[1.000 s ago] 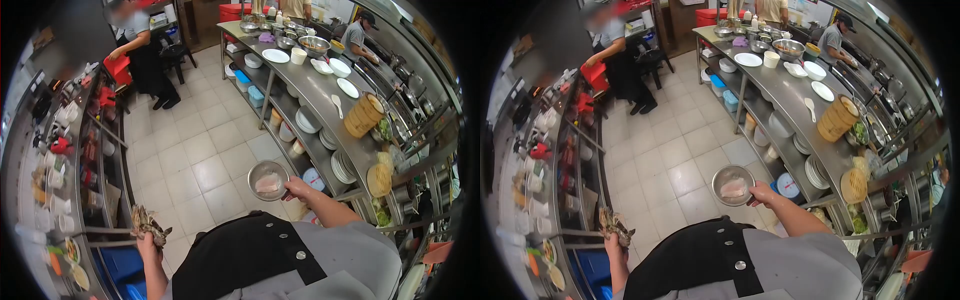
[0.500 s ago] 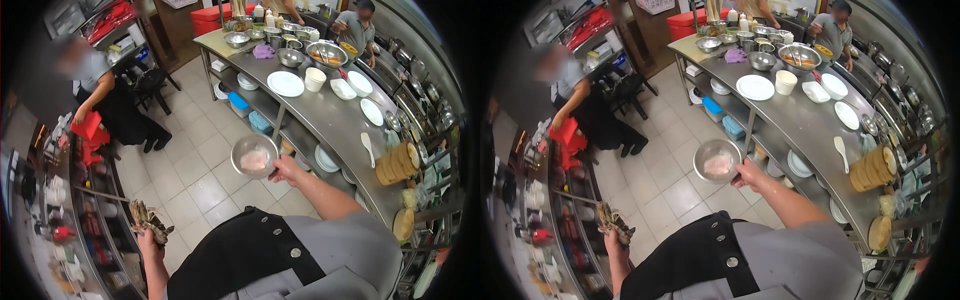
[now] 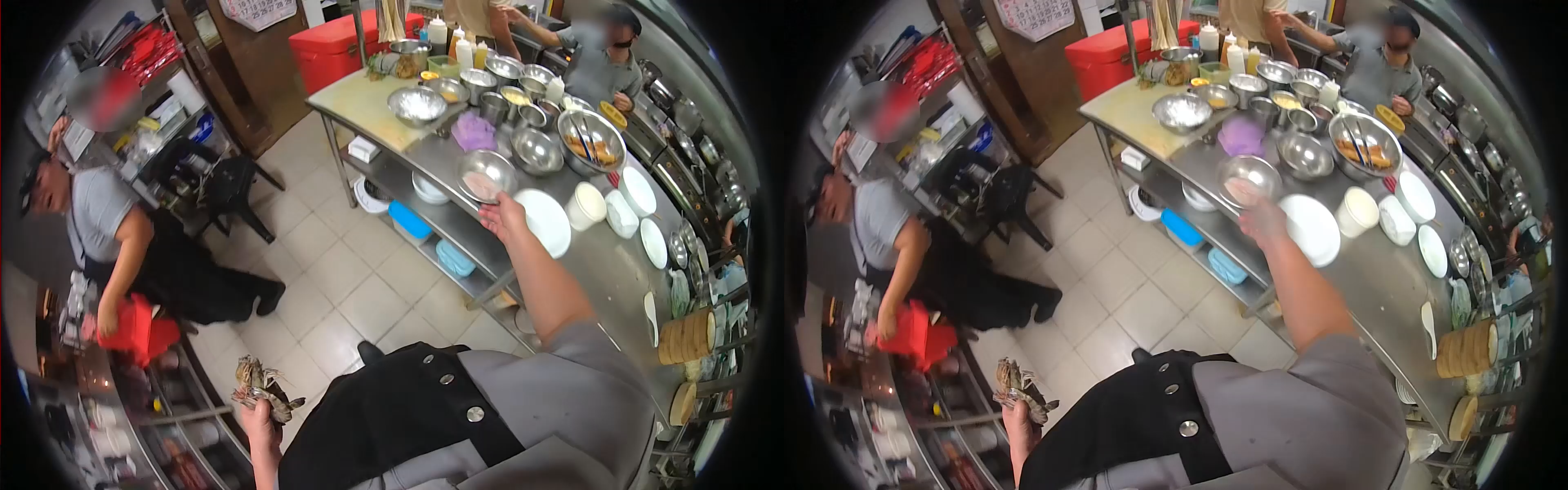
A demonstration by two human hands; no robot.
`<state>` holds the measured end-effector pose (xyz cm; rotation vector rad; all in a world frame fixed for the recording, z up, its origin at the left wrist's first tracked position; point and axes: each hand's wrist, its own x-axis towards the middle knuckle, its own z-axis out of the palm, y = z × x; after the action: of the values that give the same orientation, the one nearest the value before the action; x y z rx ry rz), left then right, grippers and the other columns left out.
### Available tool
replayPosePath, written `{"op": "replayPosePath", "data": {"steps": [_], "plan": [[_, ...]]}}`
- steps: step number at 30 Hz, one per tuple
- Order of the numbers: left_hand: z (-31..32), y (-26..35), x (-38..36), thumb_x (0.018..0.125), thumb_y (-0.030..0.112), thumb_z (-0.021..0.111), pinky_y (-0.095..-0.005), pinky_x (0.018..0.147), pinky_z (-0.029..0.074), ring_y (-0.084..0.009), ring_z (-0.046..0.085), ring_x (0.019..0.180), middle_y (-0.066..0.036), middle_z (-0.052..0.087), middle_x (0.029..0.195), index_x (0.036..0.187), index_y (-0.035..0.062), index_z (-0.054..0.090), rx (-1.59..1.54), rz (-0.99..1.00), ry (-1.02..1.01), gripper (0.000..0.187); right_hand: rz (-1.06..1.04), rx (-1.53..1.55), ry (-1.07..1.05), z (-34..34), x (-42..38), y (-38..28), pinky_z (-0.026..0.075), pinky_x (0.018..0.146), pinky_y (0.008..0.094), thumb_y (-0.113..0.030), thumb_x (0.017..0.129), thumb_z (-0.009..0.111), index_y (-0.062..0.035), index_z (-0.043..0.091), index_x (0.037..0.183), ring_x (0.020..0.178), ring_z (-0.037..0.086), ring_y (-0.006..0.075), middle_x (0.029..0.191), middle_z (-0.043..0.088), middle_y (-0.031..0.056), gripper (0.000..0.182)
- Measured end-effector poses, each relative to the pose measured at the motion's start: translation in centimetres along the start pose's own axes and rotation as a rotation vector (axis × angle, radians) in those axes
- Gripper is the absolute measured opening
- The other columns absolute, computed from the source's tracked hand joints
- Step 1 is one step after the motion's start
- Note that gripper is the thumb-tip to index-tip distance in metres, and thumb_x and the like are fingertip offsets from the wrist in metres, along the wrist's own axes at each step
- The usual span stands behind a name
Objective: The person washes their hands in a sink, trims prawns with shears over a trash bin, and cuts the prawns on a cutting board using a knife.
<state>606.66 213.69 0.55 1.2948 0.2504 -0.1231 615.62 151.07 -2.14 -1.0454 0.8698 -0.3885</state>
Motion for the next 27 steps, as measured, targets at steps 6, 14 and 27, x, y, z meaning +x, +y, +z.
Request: {"op": "replayPosePath", "data": {"steps": [6,14,27], "plan": [[4.3,4.3,20.7,0.088,0.000,0.052,-0.0307,0.086,0.051,-0.0157,0.063,0.099,-0.005,0.063,0.114,0.133,0.0033,0.052,0.107,-0.050,-0.172,0.045,0.028,0.185,0.033,4.9,4.0,1.5,0.055,0.070,0.0400,-0.035,0.100,0.055,-0.0056,0.047,0.125,0.088,0.068,0.0256,0.104,0.066,0.0143,0.040],[18.6,9.4,41.0,0.095,0.013,0.058,-0.0308,0.072,0.055,-0.0149,0.065,0.087,-0.004,0.065,0.102,0.125,0.0032,0.055,0.189,0.010,-0.429,0.032,0.013,-0.005,-0.042,17.2,12.9,-5.2,0.054,0.060,0.0370,-0.053,0.096,0.060,-0.0053,0.045,0.126,0.075,0.067,0.0228,0.103,0.066,0.0152,0.058],[29.2,11.7,60.9,0.090,0.035,0.074,-0.0310,0.060,0.055,-0.0168,0.066,0.079,-0.007,0.066,0.102,0.125,0.0039,0.053,0.358,-0.175,-0.503,0.051,0.112,-0.078,-0.055,29.2,28.3,-8.9,0.055,0.059,0.0389,-0.038,0.095,0.059,-0.0030,0.047,0.126,0.074,0.069,0.0251,0.105,0.066,0.0165,0.048]]}}
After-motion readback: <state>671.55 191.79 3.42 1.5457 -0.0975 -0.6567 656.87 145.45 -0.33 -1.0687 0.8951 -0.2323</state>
